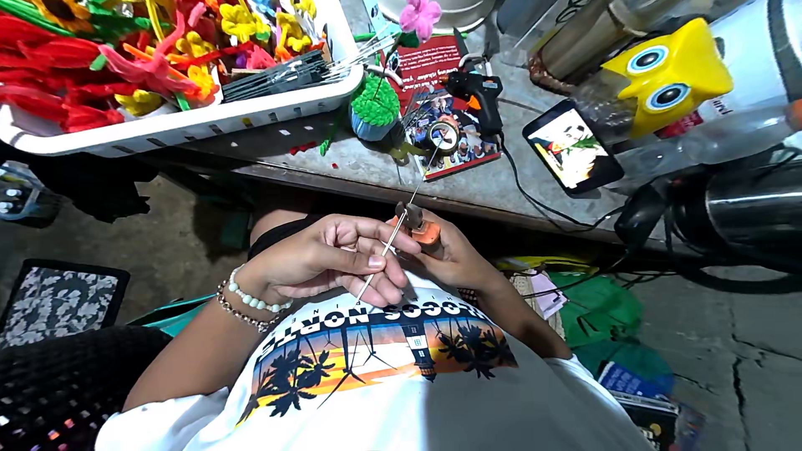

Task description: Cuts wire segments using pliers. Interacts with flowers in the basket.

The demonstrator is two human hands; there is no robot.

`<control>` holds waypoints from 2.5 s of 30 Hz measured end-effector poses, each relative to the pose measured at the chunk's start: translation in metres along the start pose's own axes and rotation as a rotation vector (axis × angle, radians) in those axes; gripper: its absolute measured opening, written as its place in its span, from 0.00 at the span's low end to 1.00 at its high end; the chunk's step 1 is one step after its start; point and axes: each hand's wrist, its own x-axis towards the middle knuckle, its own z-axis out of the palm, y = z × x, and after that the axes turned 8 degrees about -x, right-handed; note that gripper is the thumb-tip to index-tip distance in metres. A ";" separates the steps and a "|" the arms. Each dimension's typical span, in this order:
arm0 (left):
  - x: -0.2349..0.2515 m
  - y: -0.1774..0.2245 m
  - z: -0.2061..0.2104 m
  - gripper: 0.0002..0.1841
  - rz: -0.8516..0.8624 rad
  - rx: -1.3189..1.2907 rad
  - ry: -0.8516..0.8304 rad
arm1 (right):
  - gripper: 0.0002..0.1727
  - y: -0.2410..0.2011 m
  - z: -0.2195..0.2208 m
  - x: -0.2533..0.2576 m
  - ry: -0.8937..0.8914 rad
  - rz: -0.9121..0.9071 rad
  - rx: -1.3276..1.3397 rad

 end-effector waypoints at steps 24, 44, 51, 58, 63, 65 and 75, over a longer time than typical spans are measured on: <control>0.000 -0.001 -0.001 0.18 -0.024 0.028 0.075 | 0.12 0.005 0.011 -0.002 0.107 0.062 -0.100; -0.008 0.001 -0.006 0.19 -0.079 0.107 0.191 | 0.14 0.008 0.020 0.003 0.071 0.049 -0.021; -0.007 0.003 -0.002 0.18 -0.062 0.104 0.202 | 0.17 0.001 0.010 0.003 -0.020 0.078 0.057; -0.005 0.003 0.000 0.18 -0.074 0.117 0.155 | 0.23 0.002 0.005 0.001 0.007 0.115 -0.088; -0.005 0.002 -0.001 0.18 -0.069 0.112 0.150 | 0.20 0.000 0.005 -0.001 0.002 0.090 -0.140; -0.005 0.002 0.000 0.18 -0.074 0.105 0.142 | 0.20 -0.001 0.005 -0.001 0.002 0.093 -0.146; -0.003 0.000 0.001 0.19 -0.085 0.090 0.142 | 0.18 -0.007 0.003 -0.002 0.008 0.122 -0.134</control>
